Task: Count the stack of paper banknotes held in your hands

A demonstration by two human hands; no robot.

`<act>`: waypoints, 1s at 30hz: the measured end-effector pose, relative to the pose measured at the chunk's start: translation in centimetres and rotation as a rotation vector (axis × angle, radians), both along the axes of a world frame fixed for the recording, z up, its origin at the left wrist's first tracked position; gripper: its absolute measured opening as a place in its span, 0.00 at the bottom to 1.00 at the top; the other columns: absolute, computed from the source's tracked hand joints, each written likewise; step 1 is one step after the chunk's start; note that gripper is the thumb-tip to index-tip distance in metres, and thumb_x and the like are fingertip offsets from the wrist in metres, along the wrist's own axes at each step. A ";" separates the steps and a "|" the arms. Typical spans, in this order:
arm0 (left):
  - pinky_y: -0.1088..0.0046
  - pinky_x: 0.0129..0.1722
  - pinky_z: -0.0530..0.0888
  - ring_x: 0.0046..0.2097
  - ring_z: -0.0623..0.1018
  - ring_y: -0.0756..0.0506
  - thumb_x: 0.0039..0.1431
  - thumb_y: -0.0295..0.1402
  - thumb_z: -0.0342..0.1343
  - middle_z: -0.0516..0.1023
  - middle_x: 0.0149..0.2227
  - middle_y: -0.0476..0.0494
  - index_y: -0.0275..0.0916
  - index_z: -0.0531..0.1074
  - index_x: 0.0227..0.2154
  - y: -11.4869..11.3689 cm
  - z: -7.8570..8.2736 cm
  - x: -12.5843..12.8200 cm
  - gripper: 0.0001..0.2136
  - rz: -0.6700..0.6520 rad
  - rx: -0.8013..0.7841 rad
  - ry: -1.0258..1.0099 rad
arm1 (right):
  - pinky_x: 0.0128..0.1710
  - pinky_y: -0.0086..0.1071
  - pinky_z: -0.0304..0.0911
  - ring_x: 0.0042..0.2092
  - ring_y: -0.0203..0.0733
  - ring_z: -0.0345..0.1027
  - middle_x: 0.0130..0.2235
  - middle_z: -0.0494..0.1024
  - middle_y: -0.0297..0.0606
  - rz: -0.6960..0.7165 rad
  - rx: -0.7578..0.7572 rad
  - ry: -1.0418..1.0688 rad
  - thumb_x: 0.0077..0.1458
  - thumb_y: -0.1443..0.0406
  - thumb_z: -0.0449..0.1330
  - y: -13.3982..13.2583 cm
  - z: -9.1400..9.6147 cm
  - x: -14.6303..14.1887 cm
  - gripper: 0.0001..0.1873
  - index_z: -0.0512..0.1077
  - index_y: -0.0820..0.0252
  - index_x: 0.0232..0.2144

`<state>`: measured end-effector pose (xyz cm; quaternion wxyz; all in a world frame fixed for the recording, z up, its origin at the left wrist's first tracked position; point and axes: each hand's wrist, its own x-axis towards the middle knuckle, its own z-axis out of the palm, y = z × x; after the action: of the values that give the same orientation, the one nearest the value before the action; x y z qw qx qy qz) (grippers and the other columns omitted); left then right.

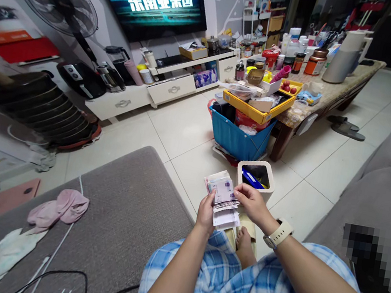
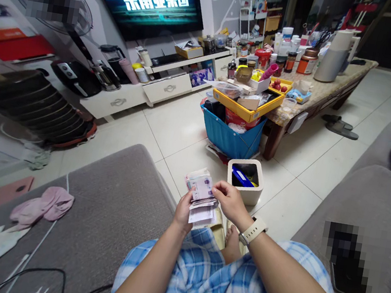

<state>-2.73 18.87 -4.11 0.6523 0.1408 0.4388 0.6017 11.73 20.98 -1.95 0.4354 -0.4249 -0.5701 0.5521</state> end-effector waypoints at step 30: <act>0.62 0.44 0.71 0.40 0.79 0.39 0.47 0.40 0.60 0.80 0.36 0.37 0.31 0.74 0.38 0.0 0.1 0.0 0.18 -0.013 -0.005 -0.012 | 0.26 0.28 0.50 0.25 0.32 0.55 0.24 0.66 0.30 0.052 -0.039 0.112 0.52 0.57 0.58 -0.1 0.4 0.0 0.12 0.68 0.61 0.28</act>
<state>-2.74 18.92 -4.02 0.6591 0.1382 0.4356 0.5973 11.69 20.85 -1.53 0.4437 -0.3866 -0.5451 0.5971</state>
